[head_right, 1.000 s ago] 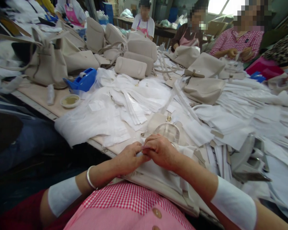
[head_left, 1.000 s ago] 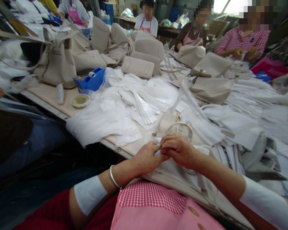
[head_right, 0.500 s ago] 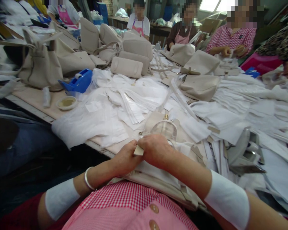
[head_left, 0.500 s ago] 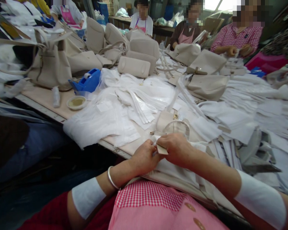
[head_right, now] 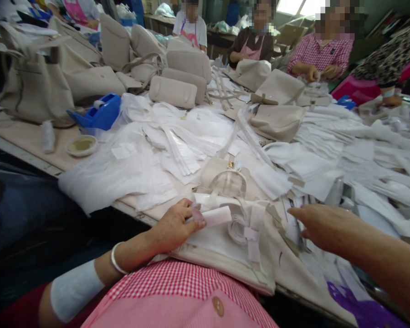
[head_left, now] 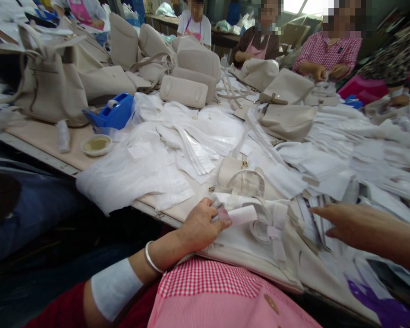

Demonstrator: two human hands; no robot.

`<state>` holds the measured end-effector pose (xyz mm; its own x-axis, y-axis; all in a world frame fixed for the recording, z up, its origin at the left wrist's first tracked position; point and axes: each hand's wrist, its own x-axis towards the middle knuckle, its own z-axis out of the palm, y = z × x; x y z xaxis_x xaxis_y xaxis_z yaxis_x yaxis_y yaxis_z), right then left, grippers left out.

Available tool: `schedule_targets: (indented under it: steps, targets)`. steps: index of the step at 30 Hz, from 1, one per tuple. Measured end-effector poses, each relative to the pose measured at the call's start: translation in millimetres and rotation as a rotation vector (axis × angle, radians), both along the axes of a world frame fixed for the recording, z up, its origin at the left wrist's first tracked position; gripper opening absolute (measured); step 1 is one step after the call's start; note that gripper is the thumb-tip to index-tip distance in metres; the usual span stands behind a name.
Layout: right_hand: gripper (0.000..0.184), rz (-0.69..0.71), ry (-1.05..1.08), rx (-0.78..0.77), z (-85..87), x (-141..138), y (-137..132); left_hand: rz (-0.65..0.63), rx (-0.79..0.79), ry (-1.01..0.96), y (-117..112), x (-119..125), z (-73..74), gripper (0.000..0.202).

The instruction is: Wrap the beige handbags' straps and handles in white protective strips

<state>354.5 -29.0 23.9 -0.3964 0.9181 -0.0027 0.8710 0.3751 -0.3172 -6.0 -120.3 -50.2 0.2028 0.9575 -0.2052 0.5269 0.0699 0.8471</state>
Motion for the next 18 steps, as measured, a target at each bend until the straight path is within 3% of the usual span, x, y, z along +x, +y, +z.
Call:
schedule_targets:
  steps: [2,6,9,11,13,18]
  targets:
    - [0.02,0.25,-0.087,-0.127,2.7,-32,-4,0.001,-0.005,0.001,0,1,0.0,0.016]
    - [0.033,0.58,0.1,-0.204,12.4,-139,-11,-0.001,0.028,0.012,-2,2,-2.4,0.015]
    - [0.019,0.728,-0.014,-0.263,7.7,-191,-7,-0.018,0.085,0.028,-4,2,-5.0,0.015]
    - [0.011,0.801,-0.055,-0.346,0.0,-204,0,-0.026,0.097,0.025,-5,1,-5.5,0.011]
    - [0.018,0.844,-0.045,-0.427,-6.8,-207,7,-0.031,0.075,0.019,-4,0,-5.1,0.01]
    - [0.027,0.798,-0.072,-0.504,-10.0,-212,11,-0.038,0.03,0.021,-2,-2,-5.9,0.015]
